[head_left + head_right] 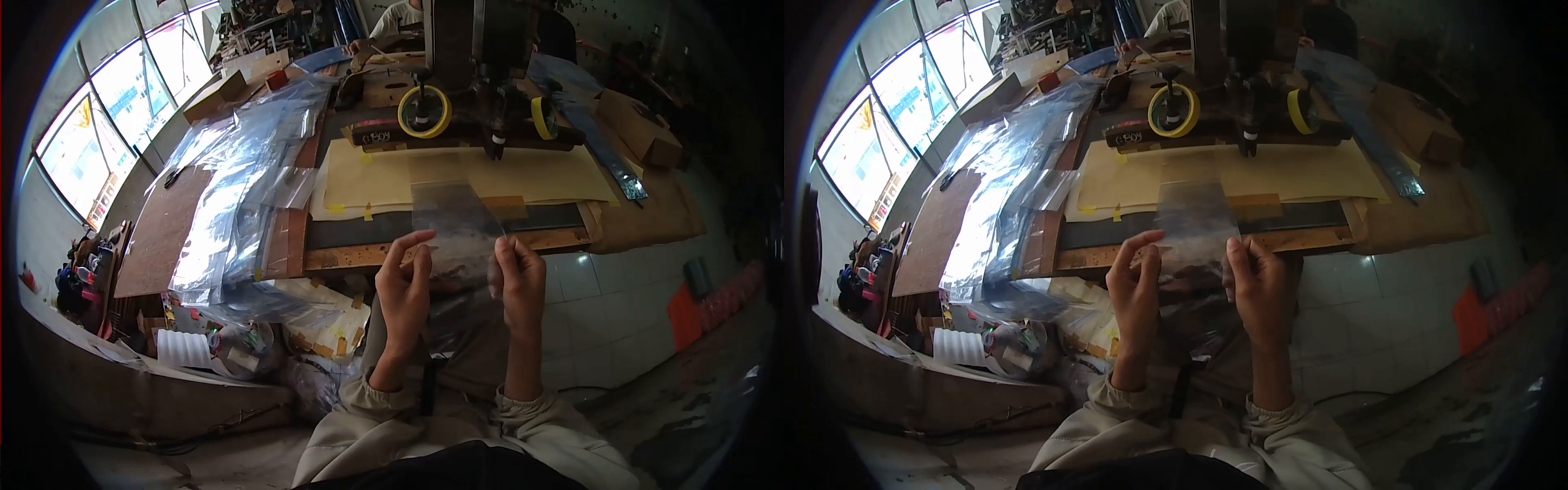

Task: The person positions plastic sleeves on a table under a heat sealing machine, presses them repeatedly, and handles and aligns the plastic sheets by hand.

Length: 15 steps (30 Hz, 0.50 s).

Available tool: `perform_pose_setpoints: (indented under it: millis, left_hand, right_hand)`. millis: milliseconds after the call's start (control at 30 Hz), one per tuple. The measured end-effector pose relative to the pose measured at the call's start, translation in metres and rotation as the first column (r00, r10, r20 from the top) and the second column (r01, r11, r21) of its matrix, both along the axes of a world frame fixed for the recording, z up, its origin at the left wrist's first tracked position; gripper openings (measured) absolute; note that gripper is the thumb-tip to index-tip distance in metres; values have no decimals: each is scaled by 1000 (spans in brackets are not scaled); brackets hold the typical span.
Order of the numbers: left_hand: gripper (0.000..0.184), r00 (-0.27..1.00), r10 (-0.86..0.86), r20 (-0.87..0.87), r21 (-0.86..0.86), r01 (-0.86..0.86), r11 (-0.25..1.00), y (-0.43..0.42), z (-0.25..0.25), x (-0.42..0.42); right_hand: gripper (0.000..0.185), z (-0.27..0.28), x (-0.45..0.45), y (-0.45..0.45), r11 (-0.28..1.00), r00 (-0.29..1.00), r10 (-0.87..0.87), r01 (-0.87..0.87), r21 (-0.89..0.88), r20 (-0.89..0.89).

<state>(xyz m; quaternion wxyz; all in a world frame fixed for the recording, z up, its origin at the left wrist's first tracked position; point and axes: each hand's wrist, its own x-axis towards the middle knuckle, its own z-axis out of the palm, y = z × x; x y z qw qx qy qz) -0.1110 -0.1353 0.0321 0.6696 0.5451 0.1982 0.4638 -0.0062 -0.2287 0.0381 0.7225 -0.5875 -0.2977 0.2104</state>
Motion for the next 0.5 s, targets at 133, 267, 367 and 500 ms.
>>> perform_pose_setpoints:
  millis: [133, 267, 367, 500]
  left_hand:
    - [24, 996, -6, 90, -68, 12, 998, -24, -4, -15]
    - [32, 901, -373, 222, -399, 433, 808, -54, -34, -42]
    - [47, 803, -496, 331, -560, 590, 582, -52, -40, -48]
    - [51, 807, -441, 393, -559, 590, 582, -29, -29, -37]
  right_hand:
    - [25, 14, -2, -21, 985, 985, 169, -168, -45, 23]
    - [47, -4, 2, -52, 910, 911, 409, -411, -54, -48]
    - [62, -17, 9, -77, 822, 832, 548, -554, -130, -83]
    - [65, -38, 15, -100, 701, 719, 695, -679, -221, -7]
